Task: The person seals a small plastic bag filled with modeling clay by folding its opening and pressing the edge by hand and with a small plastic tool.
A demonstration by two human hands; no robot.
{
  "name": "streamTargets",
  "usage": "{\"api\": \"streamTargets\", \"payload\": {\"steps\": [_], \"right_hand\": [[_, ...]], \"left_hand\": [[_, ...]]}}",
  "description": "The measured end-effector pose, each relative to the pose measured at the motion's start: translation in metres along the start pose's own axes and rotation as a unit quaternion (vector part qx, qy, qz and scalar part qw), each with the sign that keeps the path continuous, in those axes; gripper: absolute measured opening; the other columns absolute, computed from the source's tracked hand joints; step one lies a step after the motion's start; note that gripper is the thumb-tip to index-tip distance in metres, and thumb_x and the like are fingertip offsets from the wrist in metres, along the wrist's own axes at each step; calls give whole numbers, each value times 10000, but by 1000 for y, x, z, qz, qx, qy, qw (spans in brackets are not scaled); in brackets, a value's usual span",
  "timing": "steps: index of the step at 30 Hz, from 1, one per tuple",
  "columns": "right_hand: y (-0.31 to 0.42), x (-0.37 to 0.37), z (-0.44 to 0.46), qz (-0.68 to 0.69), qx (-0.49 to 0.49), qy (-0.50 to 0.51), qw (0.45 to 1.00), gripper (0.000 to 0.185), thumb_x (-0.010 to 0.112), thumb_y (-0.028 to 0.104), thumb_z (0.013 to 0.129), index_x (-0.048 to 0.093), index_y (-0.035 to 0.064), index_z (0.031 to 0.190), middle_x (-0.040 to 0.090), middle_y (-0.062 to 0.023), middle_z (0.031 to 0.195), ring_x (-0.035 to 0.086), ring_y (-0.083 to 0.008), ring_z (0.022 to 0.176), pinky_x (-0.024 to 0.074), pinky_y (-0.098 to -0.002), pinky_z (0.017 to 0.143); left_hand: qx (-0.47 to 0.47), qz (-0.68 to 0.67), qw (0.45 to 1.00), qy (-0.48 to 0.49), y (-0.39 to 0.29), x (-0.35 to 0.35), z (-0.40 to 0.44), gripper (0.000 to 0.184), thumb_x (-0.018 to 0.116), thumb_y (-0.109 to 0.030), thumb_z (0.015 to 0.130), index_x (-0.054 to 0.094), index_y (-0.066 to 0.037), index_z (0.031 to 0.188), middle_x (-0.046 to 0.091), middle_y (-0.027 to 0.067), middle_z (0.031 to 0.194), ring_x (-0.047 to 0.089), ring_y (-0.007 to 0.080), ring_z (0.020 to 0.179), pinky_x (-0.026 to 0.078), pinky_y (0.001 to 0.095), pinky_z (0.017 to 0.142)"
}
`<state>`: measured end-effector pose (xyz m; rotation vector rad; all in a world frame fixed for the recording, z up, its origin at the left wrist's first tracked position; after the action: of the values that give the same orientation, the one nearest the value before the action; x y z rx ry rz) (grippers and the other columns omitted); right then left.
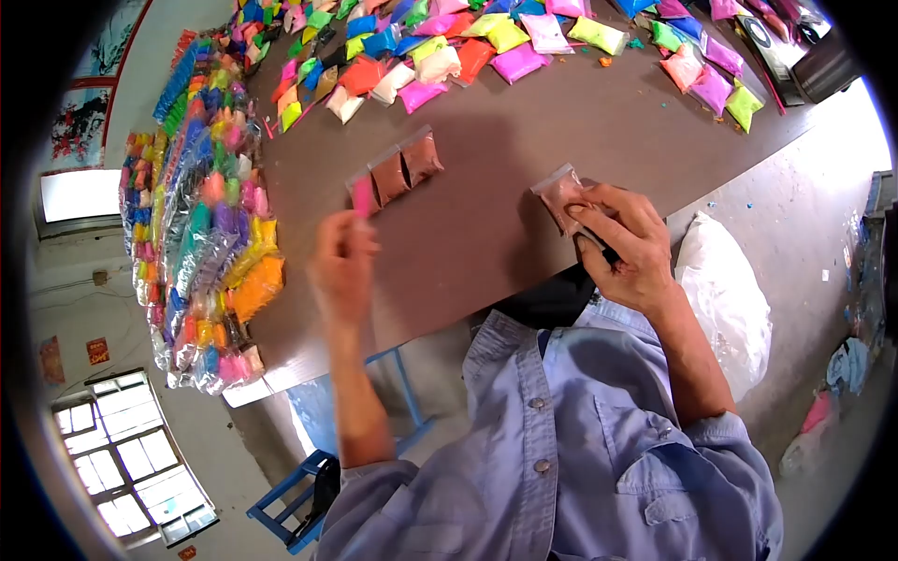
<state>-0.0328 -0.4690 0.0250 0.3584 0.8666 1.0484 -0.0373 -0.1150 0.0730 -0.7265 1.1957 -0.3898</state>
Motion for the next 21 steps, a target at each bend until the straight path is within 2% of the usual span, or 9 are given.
{"api": "streamTargets", "payload": {"steps": [2, 4, 6, 9, 10, 13, 19, 20, 21], "right_hand": [[-1, 4, 0, -3, -9, 1, 1000, 305, 759, -44, 734, 776, 89, 1007, 719, -69, 1177, 703, -294, 1036, 587, -395, 880], [-2, 6, 0, -7, -16, -1, 1000, 294, 766, -38, 740, 776, 91, 1004, 723, -64, 1166, 706, -287, 1021, 587, -390, 871], [-2, 4, 1, -10, -14, 0, 1000, 277, 776, -27, 746, 776, 92, 997, 729, -59, 1143, 708, -277, 1001, 586, -381, 857], [-2, 3, 0, -2, -10, -6, 1000, 281, 772, -24, 739, 776, 86, 998, 732, -58, 1124, 708, -277, 995, 586, -380, 848], [-3, 3, -1, -4, -7, -9, 1000, 281, 772, -24, 739, 776, 86, 998, 732, -58, 1124, 708, -277, 995, 586, -380, 848], [-6, 4, -2, 3, -15, -14, 1000, 291, 766, -12, 732, 778, 79, 1008, 732, -62, 1115, 708, -281, 991, 587, -384, 849], [-6, 4, 0, -4, -32, -16, 999, 270, 771, 11, 738, 768, 67, 1002, 730, -59, 1107, 709, -282, 984, 591, -383, 844], [-6, 4, 0, -4, -34, -14, 999, 270, 775, 13, 740, 765, 65, 1004, 730, -57, 1107, 710, -280, 983, 592, -381, 840], [-6, 4, -1, -4, -35, -11, 999, 270, 780, 15, 741, 762, 64, 1006, 729, -55, 1107, 710, -278, 982, 592, -379, 836]], "left_hand": [[88, -78, 990, 75, -35, 39, -25, 138, 669, -118, 1025, 685, -30, 1130, 703, 23, 835, 644, 77, 714, 544, 258, 656], [96, -54, 987, 115, -74, 69, -41, 111, 672, -108, 1021, 701, -20, 1081, 709, 33, 820, 638, 75, 699, 542, 269, 640], [95, -77, 984, 131, -93, 99, -51, 81, 687, -87, 1003, 706, -10, 1022, 710, 69, 821, 644, 112, 675, 529, 287, 622], [167, -69, 977, 113, -101, 128, -52, 59, 715, -64, 971, 707, -7, 985, 698, 103, 821, 652, 160, 655, 517, 313, 604], [174, -55, 977, 107, -102, 132, -52, 63, 745, -59, 948, 707, -10, 962, 690, 110, 822, 647, 205, 641, 503, 334, 589], [201, -28, 974, 103, -108, 136, -47, 89, 753, -87, 952, 705, -14, 938, 680, 114, 809, 641, 237, 651, 496, 357, 593], [203, 23, 972, 117, -99, 146, -14, 116, 742, -117, 961, 702, -13, 929, 665, 140, 794, 636, 295, 686, 489, 383, 607], [192, 23, 973, 129, -97, 147, -9, 121, 732, -148, 959, 686, -53, 900, 683, 125, 834, 669, 371, 767, 517, 463, 654], [193, 23, 972, 130, -97, 145, -8, 121, 732, -148, 959, 686, -53, 900, 683, 125, 834, 669, 371, 767, 517, 463, 654]]}}
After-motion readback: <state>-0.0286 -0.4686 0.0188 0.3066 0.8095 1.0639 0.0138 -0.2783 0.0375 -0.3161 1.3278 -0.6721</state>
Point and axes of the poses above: each hand's wrist, its own z-axis towards the middle knuckle, its own x-axis out of the palm, y = z × x, the point moved 4 cm from there along z, towards the middle knuckle
